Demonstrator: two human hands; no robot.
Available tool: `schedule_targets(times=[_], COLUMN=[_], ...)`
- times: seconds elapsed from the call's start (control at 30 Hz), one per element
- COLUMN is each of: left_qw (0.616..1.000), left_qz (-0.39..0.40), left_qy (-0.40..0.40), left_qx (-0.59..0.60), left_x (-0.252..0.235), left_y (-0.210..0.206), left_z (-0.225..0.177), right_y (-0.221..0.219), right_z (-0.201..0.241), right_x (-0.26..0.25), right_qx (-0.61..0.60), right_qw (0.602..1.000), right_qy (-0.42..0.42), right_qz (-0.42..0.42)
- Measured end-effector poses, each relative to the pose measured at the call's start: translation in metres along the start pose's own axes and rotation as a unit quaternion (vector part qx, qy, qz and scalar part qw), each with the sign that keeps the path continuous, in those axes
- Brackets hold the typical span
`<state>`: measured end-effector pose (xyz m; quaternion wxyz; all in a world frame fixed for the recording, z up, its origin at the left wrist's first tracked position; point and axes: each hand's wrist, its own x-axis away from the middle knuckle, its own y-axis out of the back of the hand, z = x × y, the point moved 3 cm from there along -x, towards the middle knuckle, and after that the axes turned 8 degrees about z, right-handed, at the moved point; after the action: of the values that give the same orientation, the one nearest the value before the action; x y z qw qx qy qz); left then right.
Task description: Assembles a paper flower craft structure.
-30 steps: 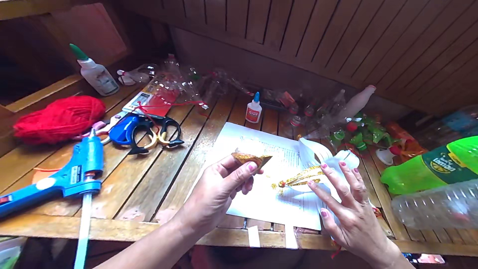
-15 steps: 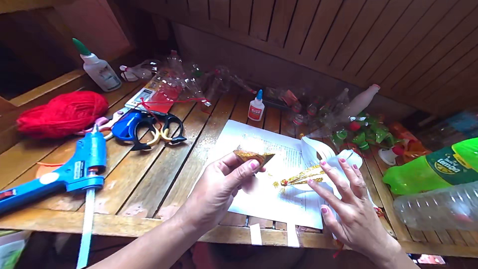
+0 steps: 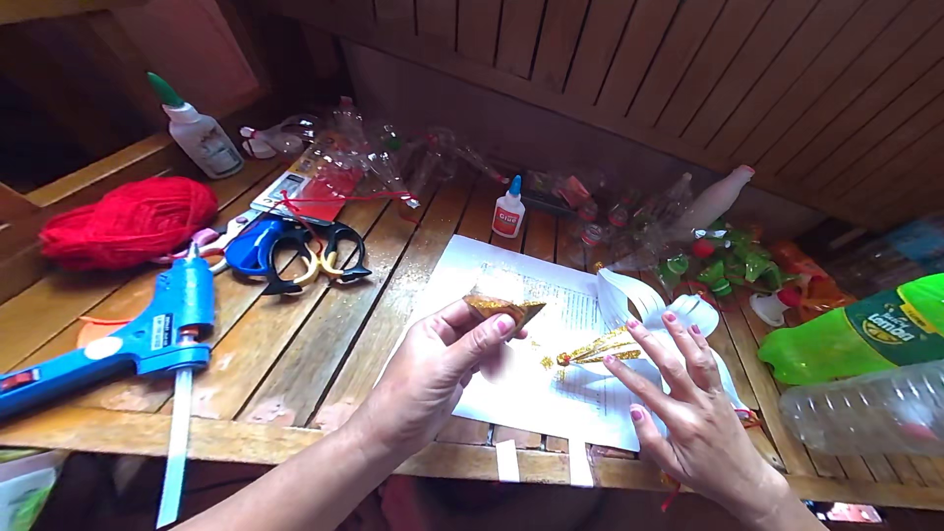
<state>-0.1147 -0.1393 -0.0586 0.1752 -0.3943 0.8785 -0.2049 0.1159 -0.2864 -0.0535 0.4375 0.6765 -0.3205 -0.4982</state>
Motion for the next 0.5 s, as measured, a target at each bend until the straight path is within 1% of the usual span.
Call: schedule_targets(times=[0.17,0.5], left_qw=[1.0,1.0], left_qz=[-0.002,-0.002], left_qy=[0.001,-0.001], left_qx=[0.004,-0.008], left_x=[0.0001,-0.0004], left_y=[-0.0003,-0.0002], left_z=[0.0003,0.001], right_y=[0.0062,0.0045], right_z=[-0.0043,-0.0029], right_x=[0.0029,0.0021], right_qx=[-0.019,-0.008], right_qw=[1.0,1.0], right_qy=[-0.018,-0.015], right_qz=[-0.012,-0.012])
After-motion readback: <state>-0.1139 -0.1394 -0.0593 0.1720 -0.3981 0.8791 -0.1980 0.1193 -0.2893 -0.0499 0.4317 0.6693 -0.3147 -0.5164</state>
